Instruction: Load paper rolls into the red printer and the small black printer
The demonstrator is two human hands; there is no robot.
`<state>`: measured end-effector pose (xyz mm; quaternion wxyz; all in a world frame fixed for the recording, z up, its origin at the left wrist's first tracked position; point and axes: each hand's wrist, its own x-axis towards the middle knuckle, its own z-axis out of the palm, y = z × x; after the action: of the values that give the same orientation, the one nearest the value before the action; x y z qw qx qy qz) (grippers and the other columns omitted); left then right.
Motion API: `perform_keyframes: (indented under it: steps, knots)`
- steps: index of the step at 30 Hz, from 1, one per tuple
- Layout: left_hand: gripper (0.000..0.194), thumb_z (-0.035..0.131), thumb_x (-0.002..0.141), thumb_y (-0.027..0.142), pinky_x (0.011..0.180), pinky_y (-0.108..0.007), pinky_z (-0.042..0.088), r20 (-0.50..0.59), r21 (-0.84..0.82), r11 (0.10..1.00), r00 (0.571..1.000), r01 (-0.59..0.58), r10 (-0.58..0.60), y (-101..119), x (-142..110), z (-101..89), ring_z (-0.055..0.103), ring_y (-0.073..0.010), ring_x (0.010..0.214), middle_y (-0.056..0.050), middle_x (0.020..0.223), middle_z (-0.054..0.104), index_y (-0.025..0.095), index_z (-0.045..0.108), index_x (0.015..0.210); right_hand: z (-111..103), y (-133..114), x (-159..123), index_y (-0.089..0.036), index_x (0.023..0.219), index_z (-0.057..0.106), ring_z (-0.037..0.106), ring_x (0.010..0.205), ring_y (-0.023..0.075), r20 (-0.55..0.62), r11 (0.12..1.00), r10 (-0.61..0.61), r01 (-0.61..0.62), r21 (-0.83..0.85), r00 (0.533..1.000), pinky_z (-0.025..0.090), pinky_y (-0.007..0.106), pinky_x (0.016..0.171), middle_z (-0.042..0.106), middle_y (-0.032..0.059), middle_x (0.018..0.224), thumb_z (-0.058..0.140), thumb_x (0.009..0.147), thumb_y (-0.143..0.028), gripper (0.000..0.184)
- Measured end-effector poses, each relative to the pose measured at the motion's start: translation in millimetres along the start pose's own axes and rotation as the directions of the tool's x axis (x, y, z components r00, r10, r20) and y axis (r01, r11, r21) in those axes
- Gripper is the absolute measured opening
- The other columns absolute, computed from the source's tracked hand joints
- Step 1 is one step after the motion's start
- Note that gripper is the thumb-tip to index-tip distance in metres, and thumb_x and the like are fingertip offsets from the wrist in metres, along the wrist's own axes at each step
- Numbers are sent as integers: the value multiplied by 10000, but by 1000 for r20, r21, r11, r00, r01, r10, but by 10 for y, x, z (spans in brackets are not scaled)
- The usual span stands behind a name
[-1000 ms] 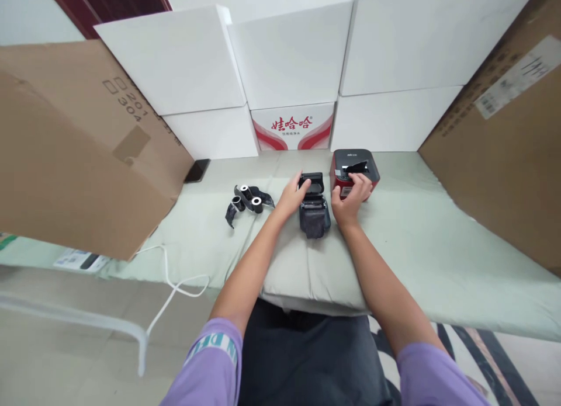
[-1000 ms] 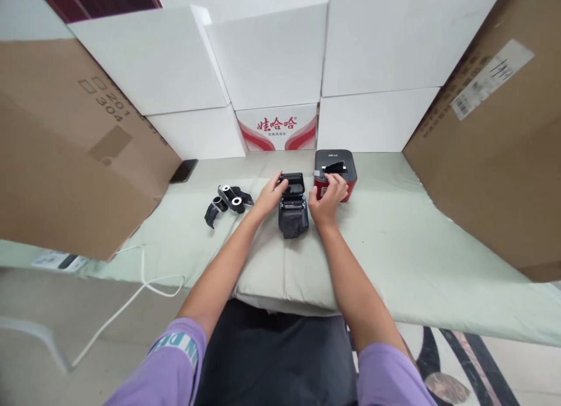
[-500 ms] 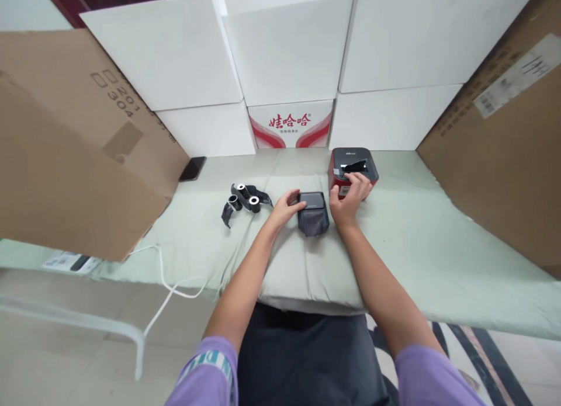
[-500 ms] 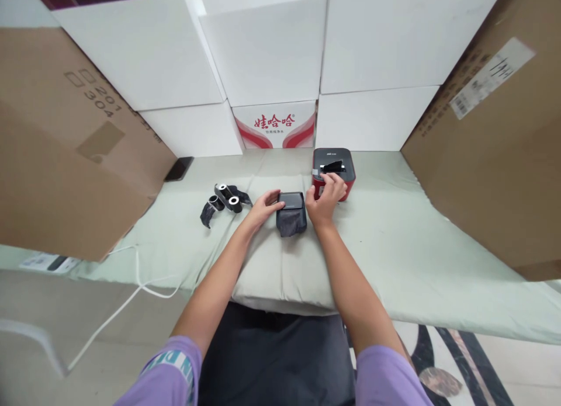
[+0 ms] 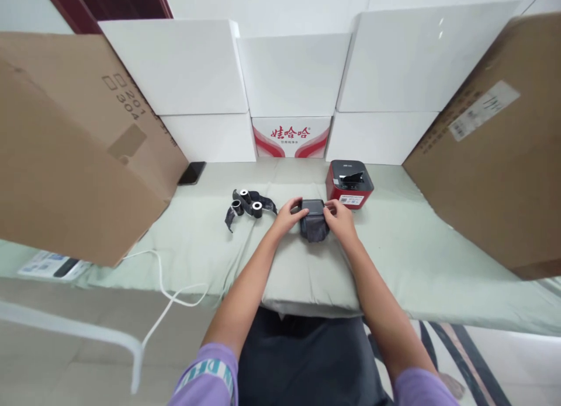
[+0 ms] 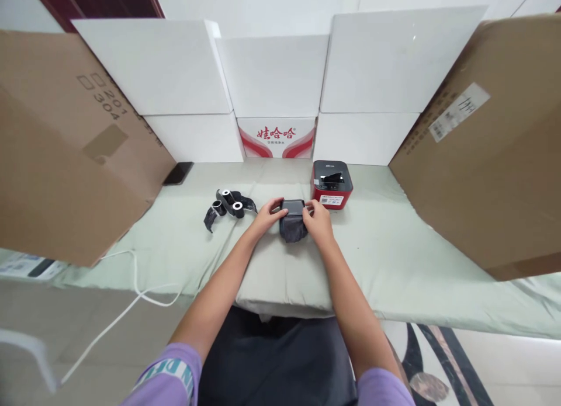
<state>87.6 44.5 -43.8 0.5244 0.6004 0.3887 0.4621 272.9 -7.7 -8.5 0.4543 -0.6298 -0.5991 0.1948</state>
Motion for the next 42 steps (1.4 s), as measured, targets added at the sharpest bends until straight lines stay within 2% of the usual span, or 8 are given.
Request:
perform_keyframes:
  steps: [3,9,15,20,26,31,36,42]
  knots:
    - [588,781,782,380,1100,-462,481,-4,32,999,1000,-7,7,-2,-13,-9,549,-316,1349,-166,1388,624,168,619,1306,-1,55,34,-191,943,647,617,752,211,15,992,103,-104,75,995,500,353,745,694,60,828,588,777,-444,309]
    - [645,791,772,385,1142,-458,441,39,-6,1000,999,14,-13,29,-4,-44,515,-316,1384,-182,1439,582,146,595,1338,-16,81,80,-178,1031,629,600,761,194,141,960,181,-206,190,973,486,337,729,649,40,855,684,703,-544,494]
    - [651,806,752,365,1169,-468,404,60,-19,999,998,38,-37,70,6,-53,510,-320,1385,-189,1438,579,137,594,1324,-49,25,104,-162,1050,653,502,561,129,257,888,300,-368,277,919,394,270,517,629,23,772,752,690,-473,485]
    - [574,777,771,320,1172,-437,393,51,14,999,997,49,-49,97,6,-47,509,-296,1385,-162,1431,586,153,598,1291,-49,-41,103,-129,1099,703,439,462,123,287,828,387,-467,310,876,318,261,430,564,-9,548,768,730,-386,454]
    - [494,751,794,290,1165,-418,394,30,54,997,998,52,-53,118,12,-29,555,-277,1331,-160,1379,618,147,602,1243,-48,-81,80,-106,1271,673,370,377,98,315,797,375,-476,370,872,229,243,391,492,-50,448,778,730,-392,621]
    - [427,702,847,325,1161,-403,396,-4,38,998,999,45,-45,90,24,-3,571,-263,1311,-149,1356,633,155,612,1228,-56,-44,92,-85,1450,543,369,359,101,360,784,373,-498,370,855,222,229,384,465,-66,418,764,763,-398,786]
    - [441,712,841,311,1167,-411,395,31,-5,997,997,76,-76,86,69,-19,564,-260,1325,-143,1372,631,159,612,1243,-61,-31,110,-86,1484,506,383,364,104,389,767,383,-523,371,838,215,222,382,456,-68,426,757,781,-435,824]
    - [586,747,808,309,1183,-446,377,108,-20,994,989,107,-104,105,86,-63,554,-286,1342,-184,1442,580,129,573,1338,-61,-33,98,-67,1447,527,380,381,91,384,777,337,-484,403,860,225,229,383,561,-31,512,793,725,-410,843]
